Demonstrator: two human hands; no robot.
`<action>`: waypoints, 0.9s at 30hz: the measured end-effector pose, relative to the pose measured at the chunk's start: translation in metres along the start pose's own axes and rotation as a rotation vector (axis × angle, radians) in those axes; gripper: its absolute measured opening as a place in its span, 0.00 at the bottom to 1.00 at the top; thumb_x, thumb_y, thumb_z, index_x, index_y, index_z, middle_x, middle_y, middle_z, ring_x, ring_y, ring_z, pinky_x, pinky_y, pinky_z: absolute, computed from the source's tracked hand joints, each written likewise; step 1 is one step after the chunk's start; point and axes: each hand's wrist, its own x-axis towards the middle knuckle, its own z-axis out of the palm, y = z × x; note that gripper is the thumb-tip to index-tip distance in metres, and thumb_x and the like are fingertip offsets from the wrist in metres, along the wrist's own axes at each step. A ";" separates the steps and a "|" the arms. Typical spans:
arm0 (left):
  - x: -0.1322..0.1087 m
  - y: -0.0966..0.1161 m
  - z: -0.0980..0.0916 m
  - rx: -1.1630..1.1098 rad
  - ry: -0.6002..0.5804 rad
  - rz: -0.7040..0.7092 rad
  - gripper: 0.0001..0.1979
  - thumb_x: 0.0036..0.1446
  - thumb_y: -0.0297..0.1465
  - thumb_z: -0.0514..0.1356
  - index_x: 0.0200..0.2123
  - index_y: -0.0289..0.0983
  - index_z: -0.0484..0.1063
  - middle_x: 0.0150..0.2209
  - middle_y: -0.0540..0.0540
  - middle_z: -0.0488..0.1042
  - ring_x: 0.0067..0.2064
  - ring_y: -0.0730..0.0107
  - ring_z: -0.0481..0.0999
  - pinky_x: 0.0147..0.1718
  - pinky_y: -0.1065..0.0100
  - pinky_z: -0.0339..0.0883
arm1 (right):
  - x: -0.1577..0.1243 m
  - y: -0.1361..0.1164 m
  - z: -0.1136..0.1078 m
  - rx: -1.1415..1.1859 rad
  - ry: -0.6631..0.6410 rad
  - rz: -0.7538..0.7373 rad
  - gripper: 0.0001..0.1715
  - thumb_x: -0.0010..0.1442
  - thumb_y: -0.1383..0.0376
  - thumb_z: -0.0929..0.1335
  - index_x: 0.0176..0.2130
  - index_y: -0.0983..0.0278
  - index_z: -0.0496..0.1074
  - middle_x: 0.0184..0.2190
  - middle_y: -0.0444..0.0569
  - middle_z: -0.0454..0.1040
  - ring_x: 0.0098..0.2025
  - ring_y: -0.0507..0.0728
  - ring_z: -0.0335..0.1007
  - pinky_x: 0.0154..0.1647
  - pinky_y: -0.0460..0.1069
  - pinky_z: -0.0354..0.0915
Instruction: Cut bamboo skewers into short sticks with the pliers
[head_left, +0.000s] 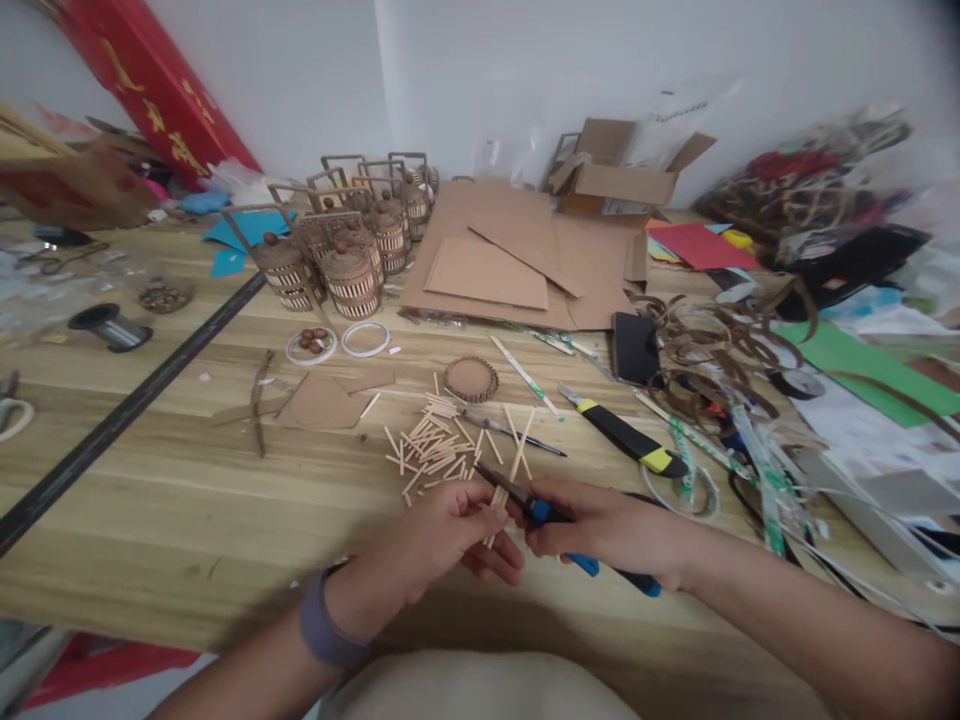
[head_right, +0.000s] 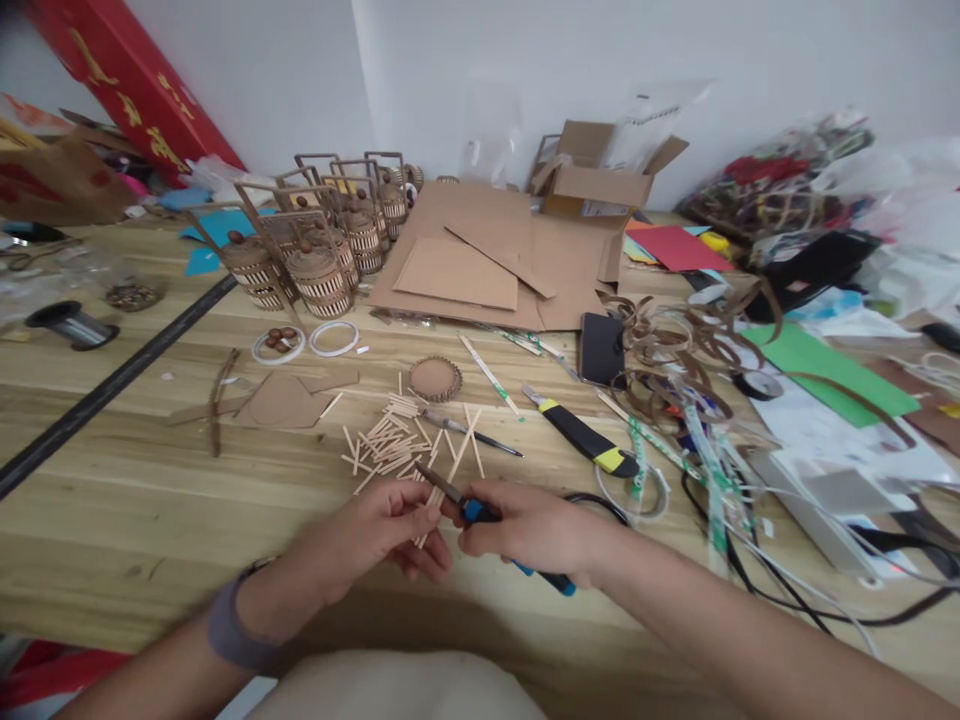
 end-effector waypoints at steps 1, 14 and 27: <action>0.001 0.000 0.000 -0.002 -0.006 -0.001 0.24 0.48 0.51 0.66 0.36 0.36 0.71 0.26 0.50 0.77 0.27 0.72 0.79 0.25 0.73 0.60 | 0.000 -0.001 0.000 0.014 -0.012 0.005 0.10 0.50 0.64 0.67 0.36 0.62 0.69 0.28 0.41 0.65 0.29 0.51 0.59 0.30 0.45 0.59; 0.006 -0.002 -0.002 -0.020 0.003 -0.069 0.20 0.51 0.46 0.66 0.36 0.36 0.71 0.26 0.50 0.77 0.26 0.71 0.79 0.24 0.73 0.59 | 0.005 0.002 -0.001 -0.077 0.010 -0.062 0.07 0.50 0.64 0.66 0.34 0.62 0.68 0.28 0.42 0.65 0.31 0.52 0.60 0.31 0.46 0.59; 0.007 0.001 0.003 -0.008 0.014 -0.063 0.16 0.53 0.43 0.64 0.33 0.36 0.69 0.23 0.51 0.75 0.24 0.73 0.78 0.22 0.75 0.59 | 0.005 0.003 0.000 -0.066 0.030 0.015 0.10 0.49 0.63 0.67 0.35 0.62 0.67 0.28 0.40 0.62 0.29 0.51 0.56 0.30 0.46 0.57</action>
